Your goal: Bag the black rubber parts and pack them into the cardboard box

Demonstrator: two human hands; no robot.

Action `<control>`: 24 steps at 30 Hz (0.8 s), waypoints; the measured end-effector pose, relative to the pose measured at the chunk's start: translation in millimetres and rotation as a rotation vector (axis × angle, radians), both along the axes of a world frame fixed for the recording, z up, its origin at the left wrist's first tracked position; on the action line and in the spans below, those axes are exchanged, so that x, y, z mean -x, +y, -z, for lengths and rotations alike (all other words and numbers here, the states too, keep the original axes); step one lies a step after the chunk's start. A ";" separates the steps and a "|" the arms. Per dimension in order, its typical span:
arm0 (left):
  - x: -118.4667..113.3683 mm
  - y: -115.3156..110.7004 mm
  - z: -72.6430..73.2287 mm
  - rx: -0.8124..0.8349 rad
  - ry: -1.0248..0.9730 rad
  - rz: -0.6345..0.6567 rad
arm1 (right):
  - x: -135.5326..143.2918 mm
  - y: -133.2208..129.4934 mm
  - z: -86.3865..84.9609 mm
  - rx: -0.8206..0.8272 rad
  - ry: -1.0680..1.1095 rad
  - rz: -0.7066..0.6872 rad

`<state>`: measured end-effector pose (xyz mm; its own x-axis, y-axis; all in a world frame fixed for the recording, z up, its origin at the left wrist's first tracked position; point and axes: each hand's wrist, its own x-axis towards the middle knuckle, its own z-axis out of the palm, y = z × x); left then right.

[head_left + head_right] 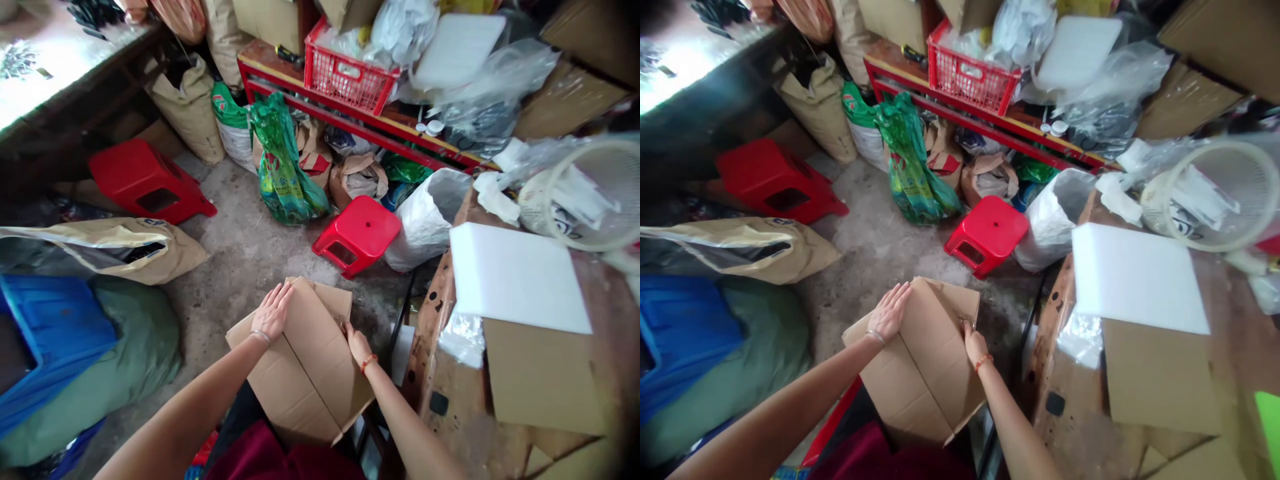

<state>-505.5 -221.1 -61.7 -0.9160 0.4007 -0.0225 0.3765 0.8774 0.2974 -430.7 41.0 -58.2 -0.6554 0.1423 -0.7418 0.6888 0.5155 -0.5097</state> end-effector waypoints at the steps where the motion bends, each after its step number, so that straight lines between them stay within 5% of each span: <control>1: 0.1 1.7 1.8 0.004 -0.006 0.005 | -12.0 -8.7 -3.0 -0.064 0.042 0.002; 3: 0.0 5.7 5.1 0.008 -0.018 0.018 | -42.8 -36.5 -9.4 -0.181 0.165 -0.020; 6: 2.1 9.5 6.6 0.017 -0.030 0.033 | -85.5 -84.7 -15.2 -0.472 0.473 -0.283; 9: 5.5 11.9 1.5 0.032 -0.020 0.051 | -101.8 -107.7 -12.0 -0.593 0.547 -0.401; 14: -10.4 24.7 -15.1 0.005 -0.037 0.317 | -104.7 -108.0 -2.9 -0.544 0.616 -0.366; 17: -28.9 30.2 -19.7 -0.020 -0.074 0.459 | -104.6 -108.4 -17.2 -0.415 0.579 -0.279; 21: -36.5 31.1 -17.7 -0.019 -0.104 0.476 | -45.2 -51.4 -64.4 0.045 0.415 -0.130; 24: -33.5 31.6 -15.8 -0.004 -0.118 0.484 | 41.0 37.6 -89.7 0.067 0.370 -0.011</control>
